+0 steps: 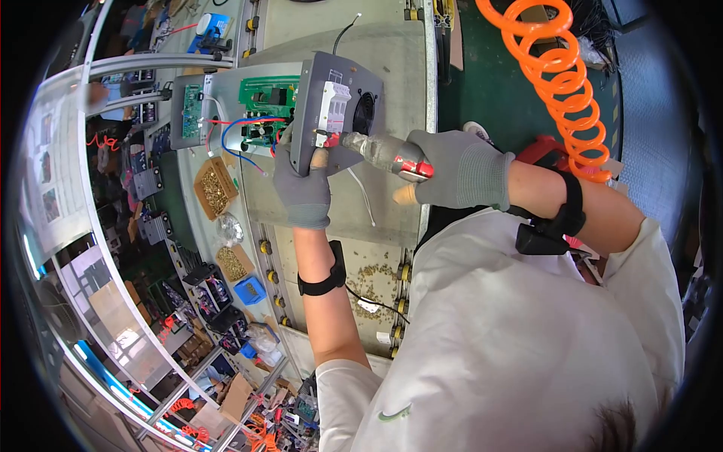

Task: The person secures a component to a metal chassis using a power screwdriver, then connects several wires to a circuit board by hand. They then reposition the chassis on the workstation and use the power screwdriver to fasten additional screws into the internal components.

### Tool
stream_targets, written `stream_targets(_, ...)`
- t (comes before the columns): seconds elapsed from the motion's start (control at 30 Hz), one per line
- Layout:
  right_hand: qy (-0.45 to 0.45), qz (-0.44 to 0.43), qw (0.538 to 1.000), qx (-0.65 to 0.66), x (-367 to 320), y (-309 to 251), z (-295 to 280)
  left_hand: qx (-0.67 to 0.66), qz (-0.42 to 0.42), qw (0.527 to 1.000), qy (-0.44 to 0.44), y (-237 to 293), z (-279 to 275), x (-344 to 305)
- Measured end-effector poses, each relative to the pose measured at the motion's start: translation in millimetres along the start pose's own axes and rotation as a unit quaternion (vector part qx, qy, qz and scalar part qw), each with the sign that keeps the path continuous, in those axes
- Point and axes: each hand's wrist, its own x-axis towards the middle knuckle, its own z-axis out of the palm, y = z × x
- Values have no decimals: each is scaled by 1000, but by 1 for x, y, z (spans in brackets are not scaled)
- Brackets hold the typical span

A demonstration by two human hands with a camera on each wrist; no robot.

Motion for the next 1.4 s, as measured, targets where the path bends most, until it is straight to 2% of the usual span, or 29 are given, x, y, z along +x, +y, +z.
stream_targets(0.1, 18, -22, 999, 34, 4, 5, 4, -25, 18, 999, -10, -7, 0, 2)
stream_targets(0.13, -6, -3, 998, 57, 5, 4, 2, -28, 21, 999, -8, -5, -1, 2)
stream_targets(0.2, -24, 14, 997, 74, 7, 9, 3, 6, -11, 1000, -21, 1, -3, 2)
stream_targets(0.33, 30, -29, 999, 26, -8, 29, 6, -49, 58, 997, 19, -7, -1, 6)
stream_targets(0.4, 46, -62, 996, 38, -15, 55, 12, 27, -28, 999, -17, 3, -7, 3)
stream_targets(0.47, 11, -4, 999, 43, -36, 65, -5, 35, -13, 999, 30, -4, -8, 4)
stream_targets(0.53, -38, 76, 996, 20, -44, 94, -18, -19, 4, 1000, -9, -3, -11, 5)
stream_targets(0.57, -33, 77, 996, 4, -49, 109, -25, -68, -27, 997, -9, 5, -11, 5)
stream_targets(0.6, -23, 104, 994, -13, -52, 124, -33, -81, -21, 997, 2, 7, -7, 7)
stream_targets(0.67, -10, 126, 991, -40, -47, 144, -52, 7, -69, 997, 41, 11, 1, 11)
stream_targets(0.7, -14, 170, 982, -77, -41, 150, -63, 41, -117, 989, 84, 21, 7, 10)
stream_targets(0.73, -19, 214, 970, -111, -32, 158, -71, 35, -116, 988, 94, 20, 11, 10)
stream_targets(0.8, -7, 221, 959, -180, -7, 180, -88, 137, -75, 975, 158, 12, 20, 9)
stream_targets(0.83, -1, 231, 944, -237, 8, 190, -98, 166, -56, 972, 155, 14, 18, 9)
stream_targets(0.97, 23, 227, 937, -264, 70, 204, -146, 145, -67, 973, 169, 11, 20, 7)
stream_targets(1.03, -12, 249, 924, -290, 108, 197, -168, 100, -157, 975, 123, 17, 17, 8)
stream_targets(1.07, -17, 246, 923, -296, 124, 193, -178, 99, -165, 973, 128, 19, 17, 9)
stream_targets(1.13, -71, 291, 919, -255, 156, 187, -192, 27, -192, 972, 132, 23, 17, 8)
stream_targets(1.17, -78, 282, 908, -300, 175, 188, -196, 31, -201, 969, 139, 23, 19, 9)
stream_targets(1.27, -134, 248, 897, -340, 214, 176, -206, 5, -180, 970, 161, 16, 19, 8)
stream_targets(1.33, -177, 235, 886, -359, 240, 172, -208, 56, -105, 983, 141, 11, 18, 5)
stream_targets(1.4, -241, 227, 861, -386, 260, 174, -209, 37, -135, 981, 135, 16, 17, 5)
